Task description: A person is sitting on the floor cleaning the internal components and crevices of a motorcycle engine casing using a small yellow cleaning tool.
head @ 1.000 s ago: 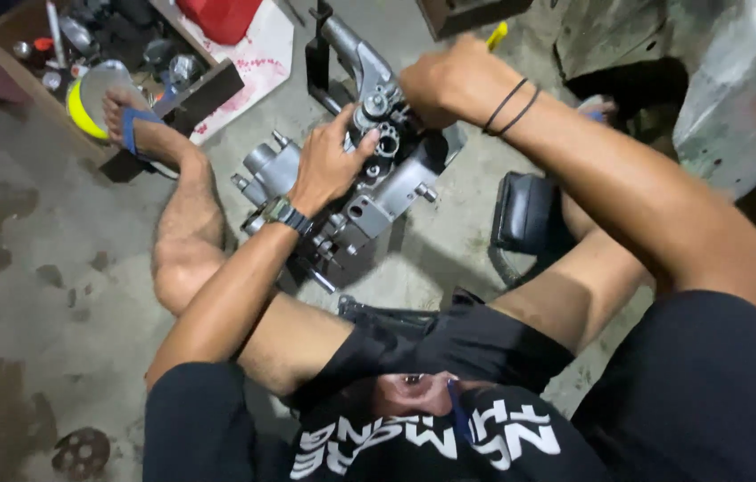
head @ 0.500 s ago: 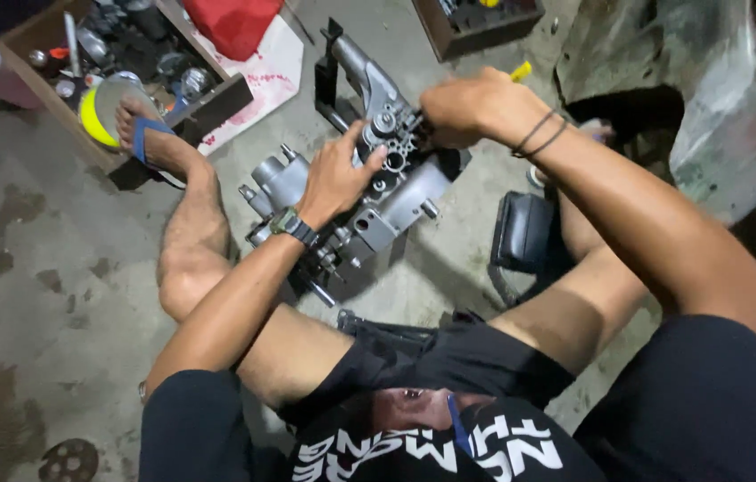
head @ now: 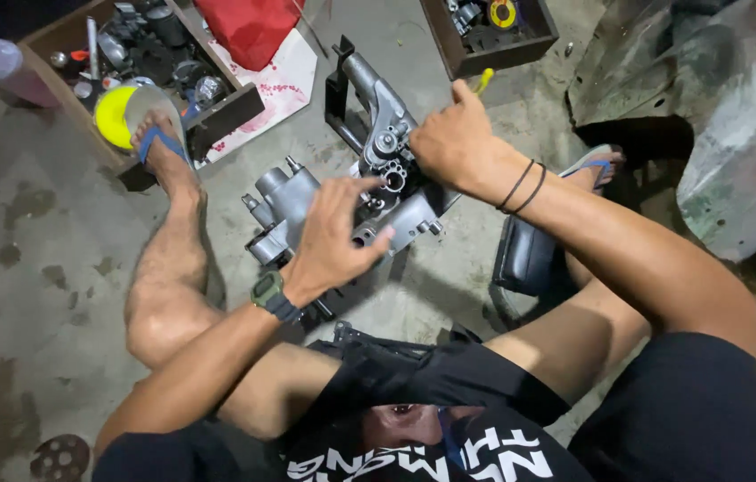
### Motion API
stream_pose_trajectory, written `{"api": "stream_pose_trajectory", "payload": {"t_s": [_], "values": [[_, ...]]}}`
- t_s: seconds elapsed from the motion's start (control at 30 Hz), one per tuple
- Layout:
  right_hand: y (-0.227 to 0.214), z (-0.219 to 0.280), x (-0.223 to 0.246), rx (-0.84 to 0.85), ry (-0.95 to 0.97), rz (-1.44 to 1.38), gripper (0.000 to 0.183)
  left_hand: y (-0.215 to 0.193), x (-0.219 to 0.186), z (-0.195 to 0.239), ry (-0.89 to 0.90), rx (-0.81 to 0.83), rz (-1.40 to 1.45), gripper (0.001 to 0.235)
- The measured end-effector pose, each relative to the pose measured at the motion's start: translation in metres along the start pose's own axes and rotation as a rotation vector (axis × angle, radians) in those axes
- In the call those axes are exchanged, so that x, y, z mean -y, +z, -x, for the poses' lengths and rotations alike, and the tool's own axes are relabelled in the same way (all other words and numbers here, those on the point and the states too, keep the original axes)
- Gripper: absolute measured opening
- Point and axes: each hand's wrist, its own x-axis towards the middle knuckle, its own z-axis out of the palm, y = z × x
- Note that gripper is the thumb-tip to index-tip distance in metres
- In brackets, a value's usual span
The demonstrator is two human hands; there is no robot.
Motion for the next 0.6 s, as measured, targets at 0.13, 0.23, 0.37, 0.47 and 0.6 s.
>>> {"api": "stream_pose_trajectory", "payload": {"t_s": [0.13, 0.23, 0.37, 0.47, 0.6], "values": [[-0.033, 0.012, -0.005, 0.032, 0.012, 0.017, 0.024, 0.000, -0.001, 0.010, -0.008, 0.125, -0.026, 0.068], [-0.033, 0.012, -0.002, 0.141, 0.034, 0.051, 0.023, 0.006, -0.006, 0.010, 0.034, 0.163, 0.009, 0.066], [-0.022, 0.009, -0.009, -0.038, -0.056, -0.012, 0.021, 0.007, -0.003, 0.012, 0.021, 0.129, 0.028, 0.065], [-0.025, 0.000, -0.004, 0.057, -0.068, 0.008, 0.017, 0.015, 0.000, 0.013, -0.017, 0.100, 0.052, 0.067], [0.008, -0.018, 0.002, 0.173, -0.070, 0.124, 0.019, 0.015, 0.000, 0.016, -0.041, 0.100, 0.061, 0.065]]}}
